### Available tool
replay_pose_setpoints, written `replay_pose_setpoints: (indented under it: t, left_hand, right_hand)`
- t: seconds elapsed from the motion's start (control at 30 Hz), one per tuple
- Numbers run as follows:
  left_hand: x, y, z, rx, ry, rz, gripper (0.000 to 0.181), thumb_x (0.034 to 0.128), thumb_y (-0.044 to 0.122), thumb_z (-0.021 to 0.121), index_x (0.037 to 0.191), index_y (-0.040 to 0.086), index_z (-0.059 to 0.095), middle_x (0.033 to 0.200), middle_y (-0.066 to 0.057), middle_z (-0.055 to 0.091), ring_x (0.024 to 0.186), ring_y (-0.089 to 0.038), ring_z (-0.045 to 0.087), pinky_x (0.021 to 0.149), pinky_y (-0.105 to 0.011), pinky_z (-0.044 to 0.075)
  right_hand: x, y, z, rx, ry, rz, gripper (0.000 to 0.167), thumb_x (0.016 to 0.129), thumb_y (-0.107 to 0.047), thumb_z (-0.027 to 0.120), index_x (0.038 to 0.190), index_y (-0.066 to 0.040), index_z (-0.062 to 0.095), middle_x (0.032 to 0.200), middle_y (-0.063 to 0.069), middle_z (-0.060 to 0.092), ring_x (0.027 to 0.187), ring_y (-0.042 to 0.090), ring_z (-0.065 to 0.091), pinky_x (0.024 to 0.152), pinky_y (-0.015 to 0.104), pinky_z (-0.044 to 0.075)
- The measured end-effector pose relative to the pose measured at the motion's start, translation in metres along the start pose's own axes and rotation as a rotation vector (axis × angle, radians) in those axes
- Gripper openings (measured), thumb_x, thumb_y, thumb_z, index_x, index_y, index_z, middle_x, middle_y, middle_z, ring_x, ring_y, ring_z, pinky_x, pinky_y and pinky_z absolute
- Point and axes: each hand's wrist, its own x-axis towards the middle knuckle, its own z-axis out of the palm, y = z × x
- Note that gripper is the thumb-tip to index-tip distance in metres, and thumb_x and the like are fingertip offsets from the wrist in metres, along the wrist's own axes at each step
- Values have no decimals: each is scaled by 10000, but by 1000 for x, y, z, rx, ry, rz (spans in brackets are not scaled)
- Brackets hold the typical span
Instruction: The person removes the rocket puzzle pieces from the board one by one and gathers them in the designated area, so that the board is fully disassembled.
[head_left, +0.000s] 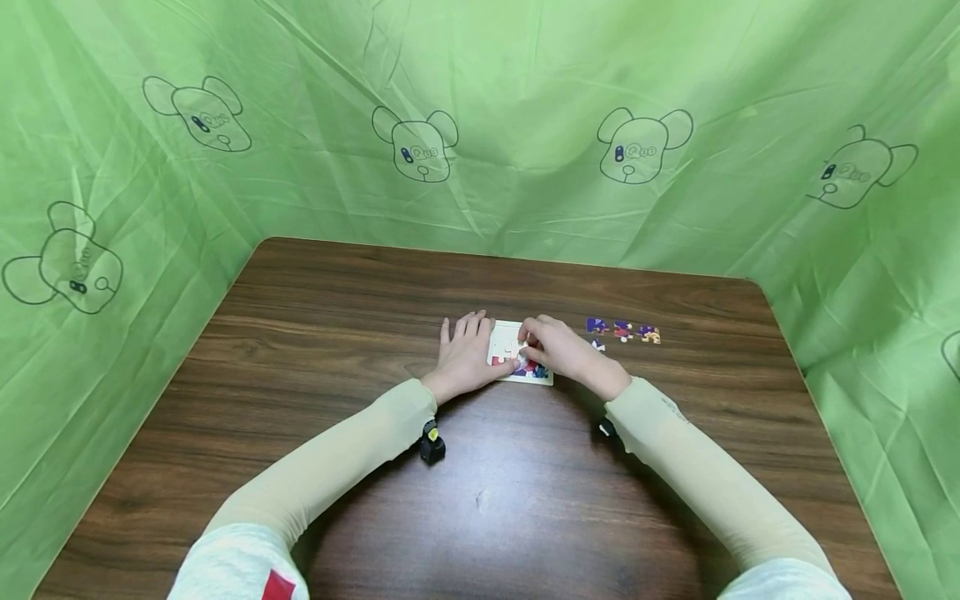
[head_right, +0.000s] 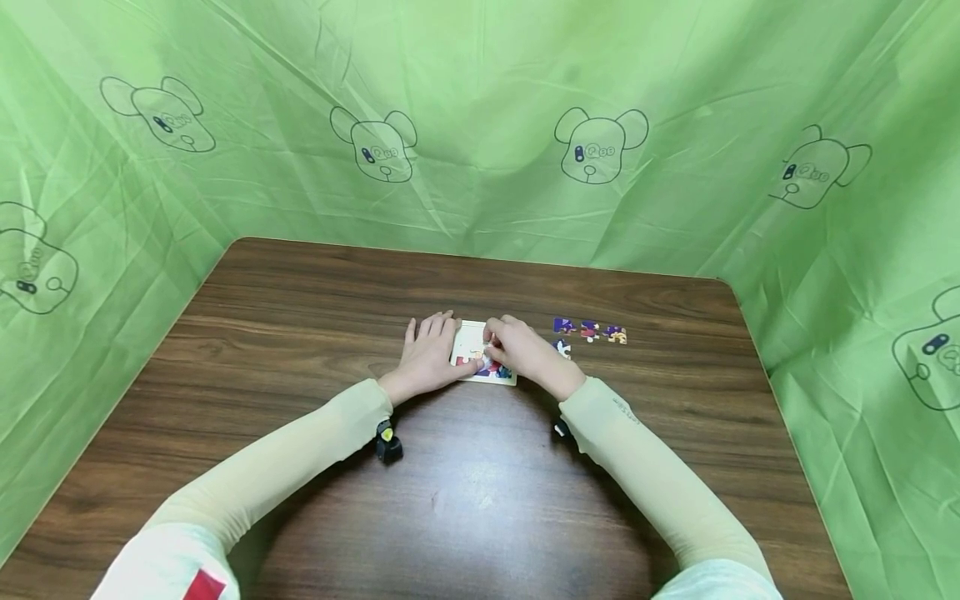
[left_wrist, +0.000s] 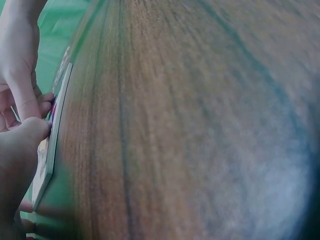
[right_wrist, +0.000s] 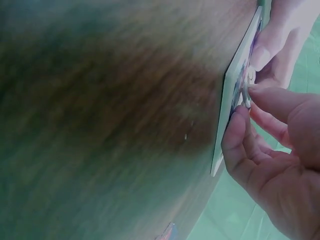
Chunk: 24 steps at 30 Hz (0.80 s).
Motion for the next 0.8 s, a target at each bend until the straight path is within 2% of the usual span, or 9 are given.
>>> replay_pose_setpoints:
  t: [0.4,0.8]
  left_hand:
    - [0,-1,0,3,-2,11,962,873,727,659,1555,93,414,1675,-124,305,1554,-318,226,1232,-653,51]
    - [0,-1,0,17,-12,11,988,871,746,647,1570,92,401,1683,-122,291,1562,-312,215,1237,-652,43]
  right_hand:
    - [2,0,0,-47,-7,-22,59,959,-30,706,1005,3,689,975,138,612,868,261,645,808,398,589]
    - [2,4,-11,25,-163,53,220,923,-78,779,1084,31,676,1053,151,597,921,244,603,847,372,555]
